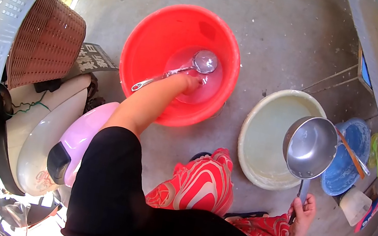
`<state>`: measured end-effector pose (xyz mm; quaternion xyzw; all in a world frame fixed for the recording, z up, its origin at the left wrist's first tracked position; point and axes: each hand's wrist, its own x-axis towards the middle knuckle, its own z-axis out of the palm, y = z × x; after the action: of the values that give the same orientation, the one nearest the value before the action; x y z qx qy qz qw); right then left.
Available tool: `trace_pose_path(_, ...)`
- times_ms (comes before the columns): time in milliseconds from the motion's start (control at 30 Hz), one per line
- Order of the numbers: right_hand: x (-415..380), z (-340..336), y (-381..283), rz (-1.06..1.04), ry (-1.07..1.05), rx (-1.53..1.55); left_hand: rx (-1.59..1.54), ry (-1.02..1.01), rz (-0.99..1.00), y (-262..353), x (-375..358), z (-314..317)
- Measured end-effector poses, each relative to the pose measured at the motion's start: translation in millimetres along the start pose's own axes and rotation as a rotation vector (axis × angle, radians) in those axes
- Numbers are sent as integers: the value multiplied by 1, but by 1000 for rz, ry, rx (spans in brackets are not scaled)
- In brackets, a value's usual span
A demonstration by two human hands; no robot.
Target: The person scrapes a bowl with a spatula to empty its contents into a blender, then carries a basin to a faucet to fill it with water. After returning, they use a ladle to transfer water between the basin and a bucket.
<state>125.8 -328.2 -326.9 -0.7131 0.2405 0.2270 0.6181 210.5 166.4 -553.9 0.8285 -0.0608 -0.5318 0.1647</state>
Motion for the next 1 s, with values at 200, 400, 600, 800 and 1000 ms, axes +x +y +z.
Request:
trace_pose_path(200, 0, 0, -1, 20, -10, -18, 106, 12, 26, -2, 6, -9)
trace_pose_path(400, 0, -1, 2, 9, -4, -18, 545, -108, 92, 30, -1, -15)
trace_pose_path(600, -2, -2, 3, 12, 11, -25, 78, 141, -215, 39, -5, -26)
trace_pose_path(800, -2, -2, 3, 17, 7, -25, -390, 119, -11, 19, -20, -40)
trace_pose_path(1000, -2, 0, 2, 19, 3, -34, -7, -86, -87, 30, -19, -29)
